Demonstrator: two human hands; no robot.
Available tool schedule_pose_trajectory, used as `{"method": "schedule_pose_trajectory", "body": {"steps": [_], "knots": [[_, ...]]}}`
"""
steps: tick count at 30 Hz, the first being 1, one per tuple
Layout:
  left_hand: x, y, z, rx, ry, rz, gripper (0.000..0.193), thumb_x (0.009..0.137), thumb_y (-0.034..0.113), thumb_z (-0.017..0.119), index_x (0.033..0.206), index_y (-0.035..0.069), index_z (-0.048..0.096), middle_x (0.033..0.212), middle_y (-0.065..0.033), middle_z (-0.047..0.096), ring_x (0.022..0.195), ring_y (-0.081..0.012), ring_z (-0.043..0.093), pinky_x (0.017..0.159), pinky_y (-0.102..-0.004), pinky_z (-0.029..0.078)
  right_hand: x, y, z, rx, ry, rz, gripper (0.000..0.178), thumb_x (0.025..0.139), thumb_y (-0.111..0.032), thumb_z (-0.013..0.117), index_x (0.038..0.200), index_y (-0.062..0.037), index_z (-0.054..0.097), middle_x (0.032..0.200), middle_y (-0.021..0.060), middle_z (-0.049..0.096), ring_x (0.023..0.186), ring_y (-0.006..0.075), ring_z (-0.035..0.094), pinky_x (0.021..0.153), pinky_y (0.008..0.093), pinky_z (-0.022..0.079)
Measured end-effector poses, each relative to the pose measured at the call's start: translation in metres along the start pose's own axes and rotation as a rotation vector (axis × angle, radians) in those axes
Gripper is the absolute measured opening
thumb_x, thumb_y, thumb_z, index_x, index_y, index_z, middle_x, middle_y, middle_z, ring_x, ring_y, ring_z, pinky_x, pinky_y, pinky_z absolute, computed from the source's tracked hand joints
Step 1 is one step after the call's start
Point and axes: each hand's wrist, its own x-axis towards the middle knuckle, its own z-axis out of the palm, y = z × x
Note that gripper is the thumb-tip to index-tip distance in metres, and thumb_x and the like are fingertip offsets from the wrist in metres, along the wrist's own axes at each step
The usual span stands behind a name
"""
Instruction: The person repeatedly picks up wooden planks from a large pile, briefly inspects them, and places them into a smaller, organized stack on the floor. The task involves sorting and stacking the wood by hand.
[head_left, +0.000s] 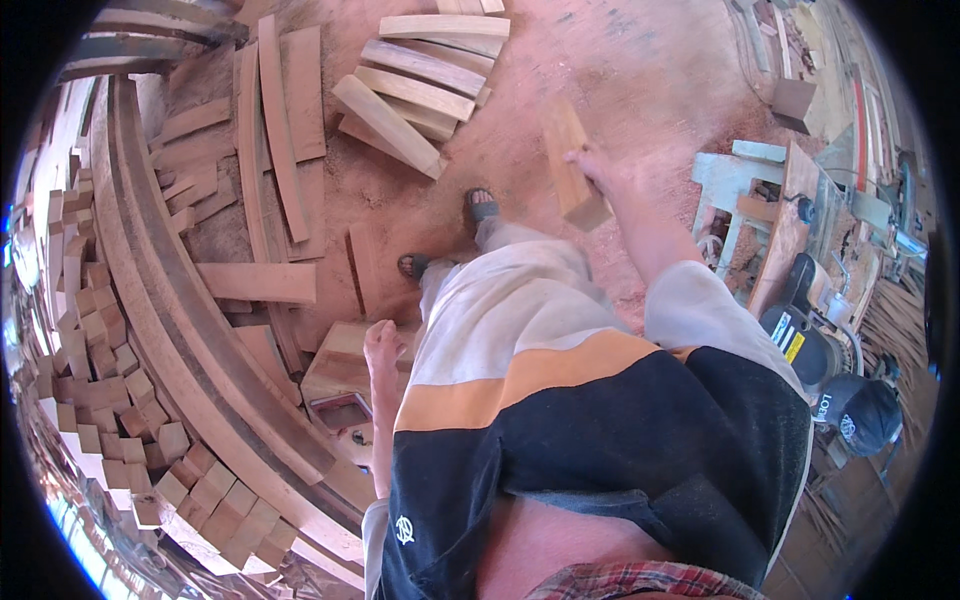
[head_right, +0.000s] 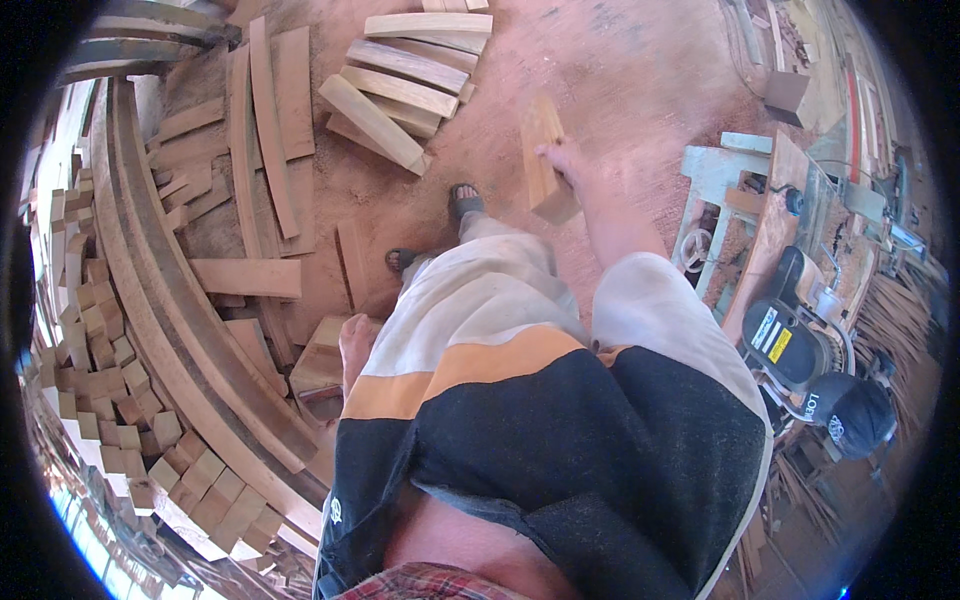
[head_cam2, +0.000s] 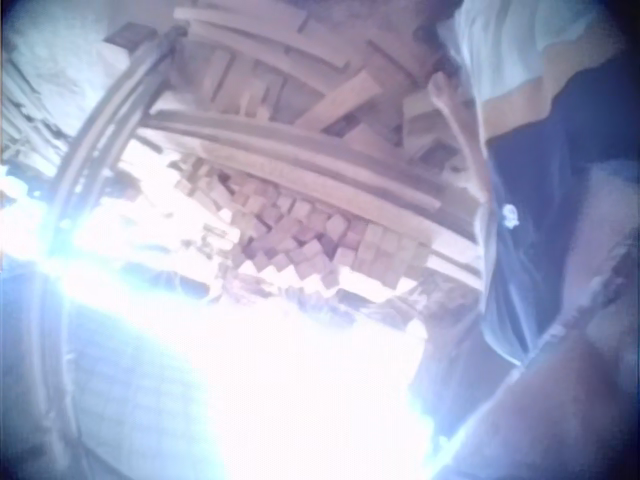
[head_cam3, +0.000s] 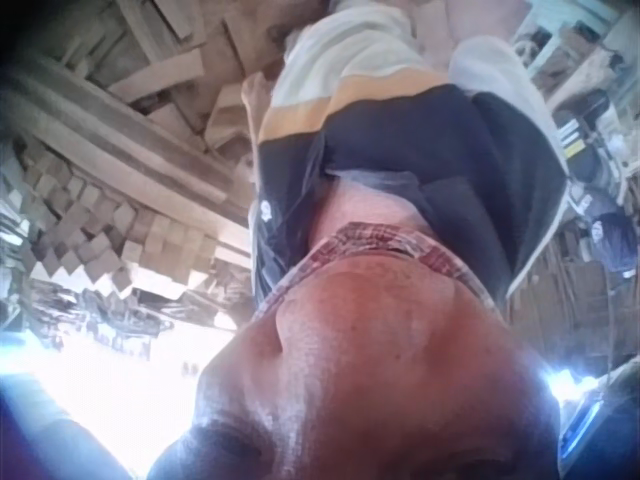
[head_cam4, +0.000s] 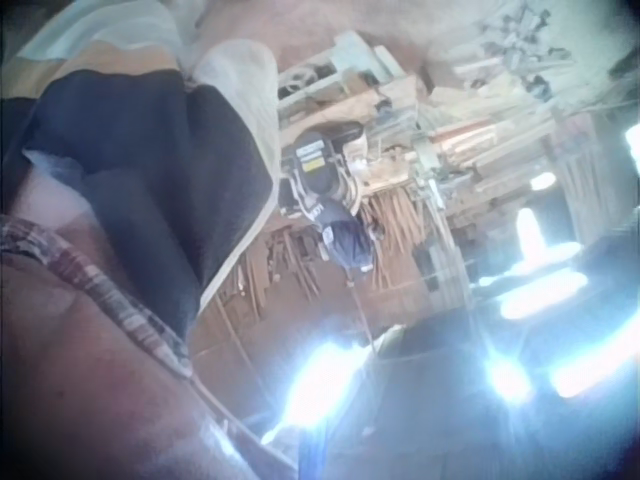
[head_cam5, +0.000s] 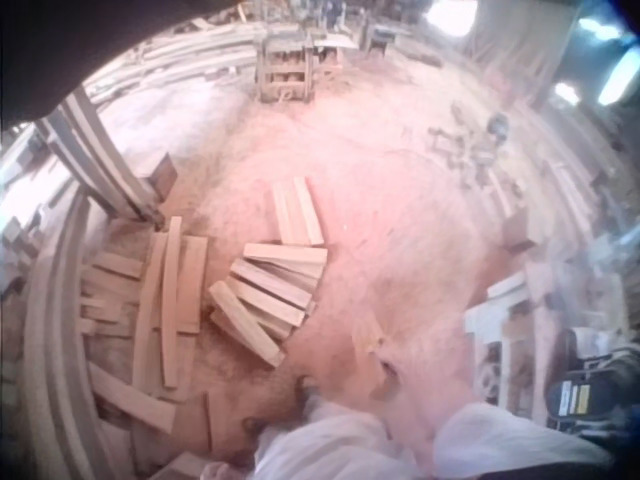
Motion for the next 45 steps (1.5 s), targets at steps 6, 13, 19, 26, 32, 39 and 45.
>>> {"method": "schedule_pose_trajectory", "body": {"steps": [6,13,19,26,32,39,45], "knots": [[-0.029,0.016,0.007,0.16,0.036,0.005,0.038,0.1,0.024,0.068,0.128,-0.001,0.063,0.102,-0.009,0.067,0.078,-0.0159,0.066,0.064,-0.0313,0.059,0.035,-0.012,0.029,0.279,0.079,-0.163,0.063,0.09,-0.028,0.079,0.142,0.0013,0.058,0.12,0.0184,0.072,0.102,0.0291,0.073,0.089,0.0435,0.059],[-0.039,0.027,0.027,0.207,0.071,0.017,0.041,0.099,0.026,0.069,0.129,-0.002,0.062,0.101,-0.0104,0.066,0.077,-0.0171,0.066,0.064,-0.0315,0.06,0.01,0.018,0.094,-0.393,-0.014,-0.132,0.076,0.088,-0.045,0.079,0.143,0.0028,0.057,0.137,0.0293,0.064,0.128,0.0413,0.063,0.108,0.0457,0.049],[-0.027,0.012,0.031,0.119,0.071,0.007,0.04,0.098,0.027,0.071,0.128,0.001,0.064,0.1,-0.0095,0.068,0.074,-0.0163,0.066,0.062,-0.0293,0.058,-0.045,0.043,0.106,-0.508,-0.133,0.009,0.08,0.09,-0.047,0.075,0.15,0.0012,0.051,0.144,0.0277,0.06,0.135,0.0382,0.058,0.113,0.0446,0.046],[-0.01,0.007,0.017,0.145,0.057,0.055,0.039,0.098,0.027,0.072,0.125,0.001,0.066,0.103,-0.0101,0.07,0.077,-0.0168,0.069,0.066,-0.0311,0.059,-0.045,0.027,0.104,-0.553,-0.206,-0.104,0.075,0.094,-0.044,0.072,0.151,0.0002,0.051,0.146,0.0259,0.059,0.134,0.0371,0.058,0.112,0.0448,0.046],[-0.039,0.054,-0.02,-0.24,0.234,0.293,0.036,0.099,0.029,0.073,0.122,0.002,0.066,0.088,-0.0041,0.068,0.072,-0.0111,0.062,0.061,-0.0277,0.053,0.011,0.025,0.148,-0.517,-0.278,-0.535,0.062,0.093,-0.042,0.078,0.136,0.0009,0.063,0.122,0.0165,0.073,0.112,0.023,0.068,0.095,0.0364,0.055],[-0.133,0.163,-0.184,-0.156,0.778,0.796,0.035,0.098,0.023,0.07,0.126,0.003,0.065,0.101,-0.007,0.074,0.091,-0.0159,0.069,0.081,-0.0334,0.057,0.055,0.011,0.186,-0.28,-0.611,-0.262,0.056,0.097,-0.028,0.075,0.141,0.0027,0.057,0.103,0.0095,0.069,0.086,0.0151,0.065,0.07,0.0293,0.054],[-0.23,0.218,-0.38,0.097,1.413,0.826,0.049,0.093,0.033,0.077,0.129,0.003,0.062,0.103,-0.0215,0.074,0.098,-0.0311,0.072,0.087,-0.0404,0.057,0.034,0.003,0.228,-0.384,-0.555,-0.431,0.058,0.098,-0.027,0.072,0.143,0.0061,0.054,0.116,0.0164,0.07,0.105,0.0231,0.068,0.084,0.0349,0.057]]}}
